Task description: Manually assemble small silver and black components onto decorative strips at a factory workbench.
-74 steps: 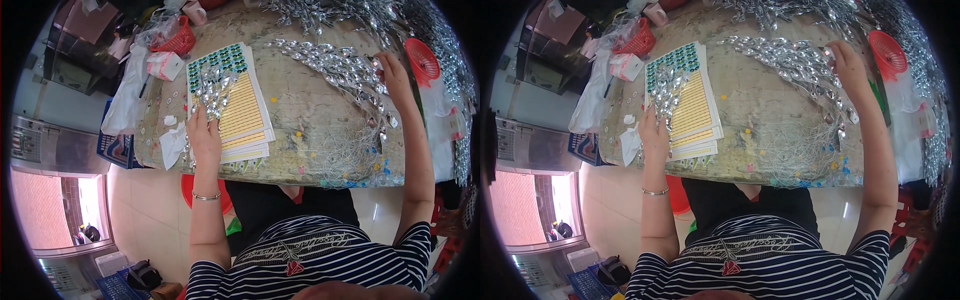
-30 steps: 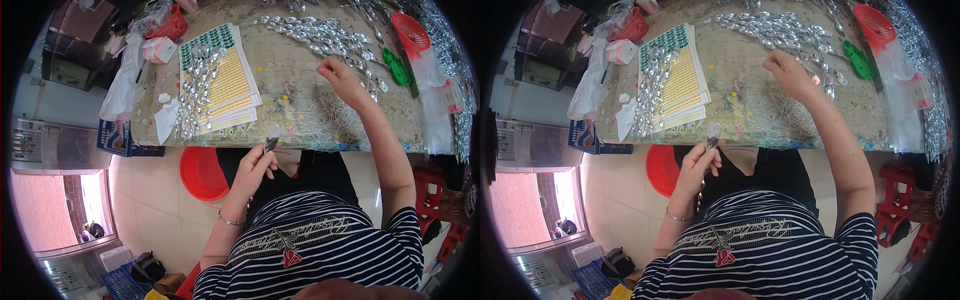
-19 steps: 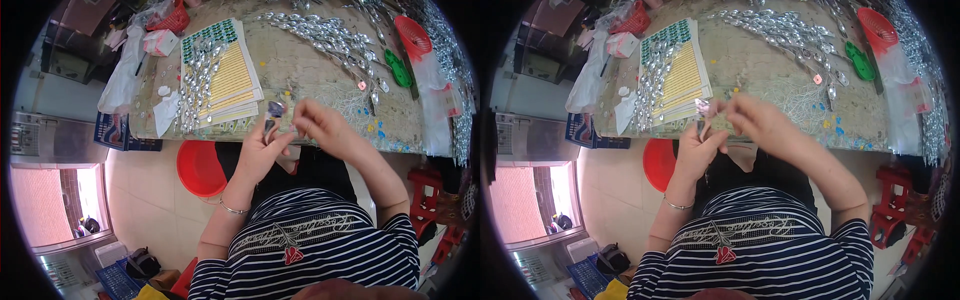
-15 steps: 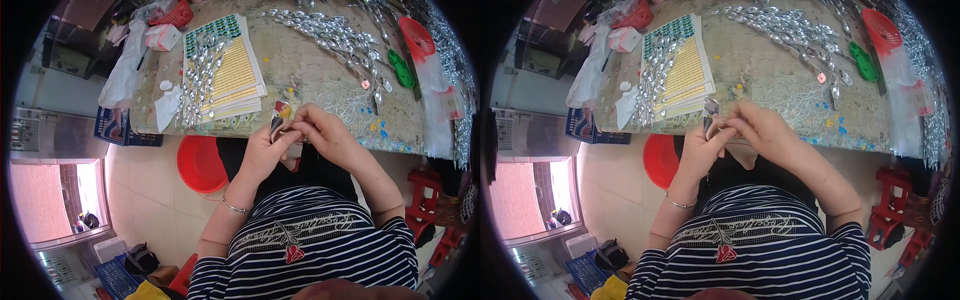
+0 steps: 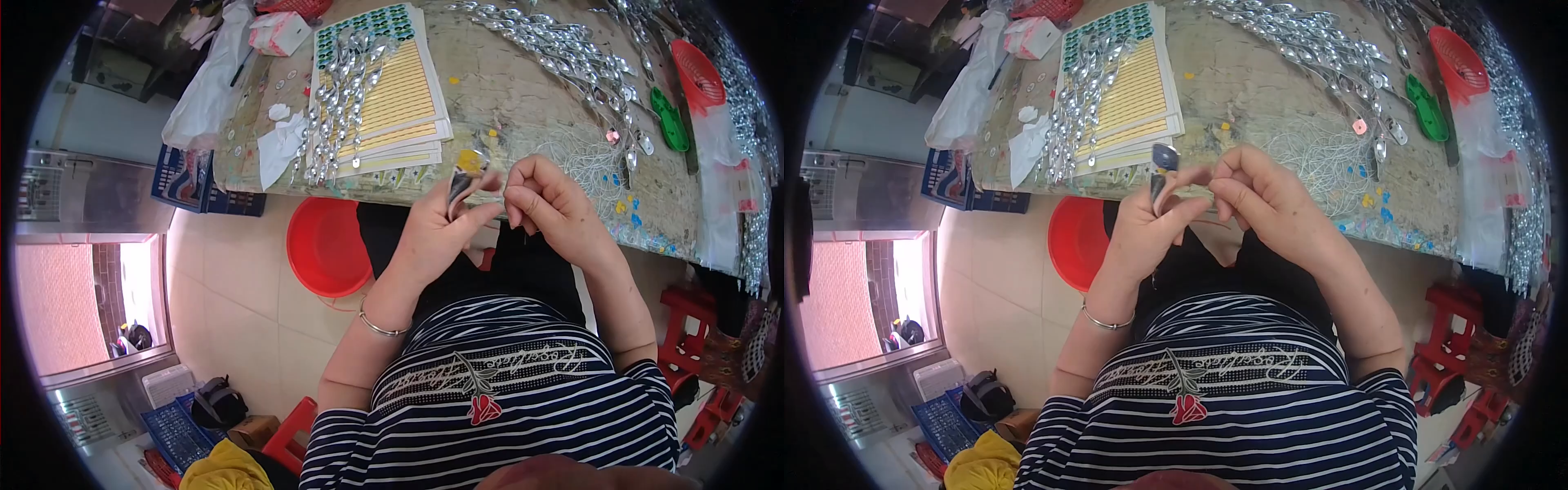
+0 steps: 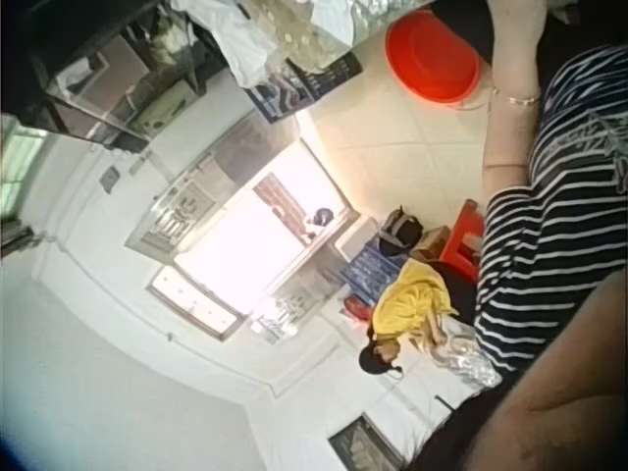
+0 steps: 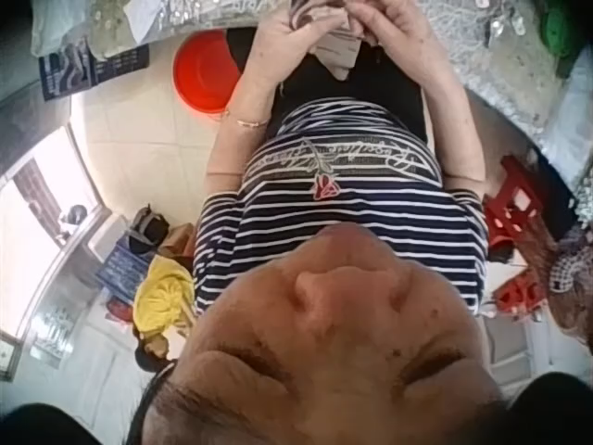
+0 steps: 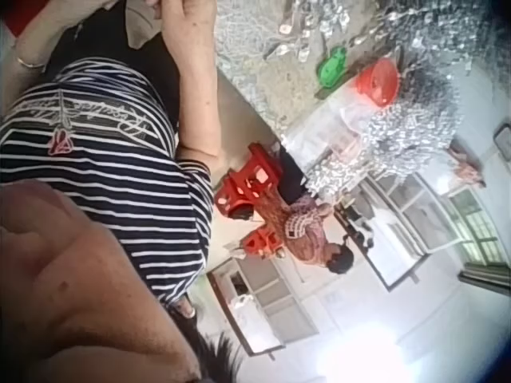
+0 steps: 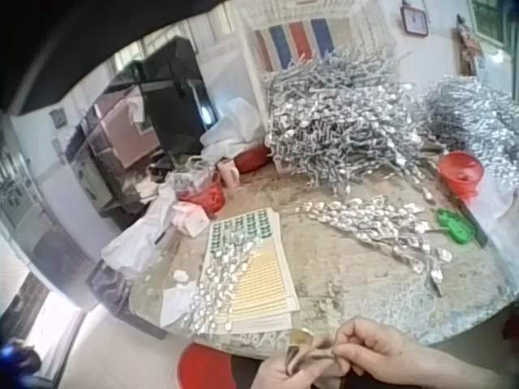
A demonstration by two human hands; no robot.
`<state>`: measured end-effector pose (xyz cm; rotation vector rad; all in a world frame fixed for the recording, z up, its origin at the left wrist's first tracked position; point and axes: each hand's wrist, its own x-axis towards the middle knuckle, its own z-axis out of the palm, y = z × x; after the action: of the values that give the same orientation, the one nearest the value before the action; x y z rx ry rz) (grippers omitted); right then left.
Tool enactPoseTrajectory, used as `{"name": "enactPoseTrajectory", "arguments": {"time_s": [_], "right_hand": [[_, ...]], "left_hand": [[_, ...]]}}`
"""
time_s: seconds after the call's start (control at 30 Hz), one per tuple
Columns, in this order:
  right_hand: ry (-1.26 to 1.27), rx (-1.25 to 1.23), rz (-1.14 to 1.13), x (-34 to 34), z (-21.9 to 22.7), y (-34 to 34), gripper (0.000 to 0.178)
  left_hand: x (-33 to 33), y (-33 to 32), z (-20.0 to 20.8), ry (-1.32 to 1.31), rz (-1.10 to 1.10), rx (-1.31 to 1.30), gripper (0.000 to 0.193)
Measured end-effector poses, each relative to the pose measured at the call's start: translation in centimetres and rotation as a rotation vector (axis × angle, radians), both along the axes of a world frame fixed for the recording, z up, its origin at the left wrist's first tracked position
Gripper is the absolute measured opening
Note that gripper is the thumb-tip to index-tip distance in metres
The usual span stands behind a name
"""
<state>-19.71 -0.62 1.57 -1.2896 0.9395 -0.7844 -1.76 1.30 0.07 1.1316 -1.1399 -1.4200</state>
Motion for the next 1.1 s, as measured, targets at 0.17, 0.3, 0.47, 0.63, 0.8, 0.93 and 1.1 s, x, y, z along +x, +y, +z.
{"name": "enactPoseTrajectory", "arguments": {"time_s": [0.17,0.3,0.47,0.63,0.8,0.93,1.1], "right_hand": [[0.006,0.03,-0.005,-0.2,0.3,0.1,0.008],[-0.014,-0.02,-0.074,-0.8,-0.3,-0.2,0.007],[-0.015,-0.064,-0.104,-1.4,-0.8,-0.5,0.007],[0.128,-0.085,-0.142,-2.6,-0.4,-0.8,0.007],[0.424,-0.561,-0.14,-2.2,-1.7,-1.3,0.018],[0.459,-0.608,-0.038,0.2,-1.4,0.0,0.03],[0.386,-0.416,0.039,1.4,-1.5,0.2,0.01]], "left_hand": [[0.7,-0.1,-0.3,-0.088,-0.094,0.056,0.013],[2.1,-0.2,0.1,-0.045,-0.064,0.062,0.015],[3.3,-0.3,0.3,-0.028,0.029,0.036,0.017],[4.4,-0.4,0.4,-0.086,0.094,0.043,0.015],[3.4,-0.2,0.6,-0.227,0.036,0.071,0.015],[1.7,-0.1,-0.2,-0.182,-0.022,0.045,0.012],[1.8,-0.1,0.0,-0.11,-0.05,0.089,0.012]]}}
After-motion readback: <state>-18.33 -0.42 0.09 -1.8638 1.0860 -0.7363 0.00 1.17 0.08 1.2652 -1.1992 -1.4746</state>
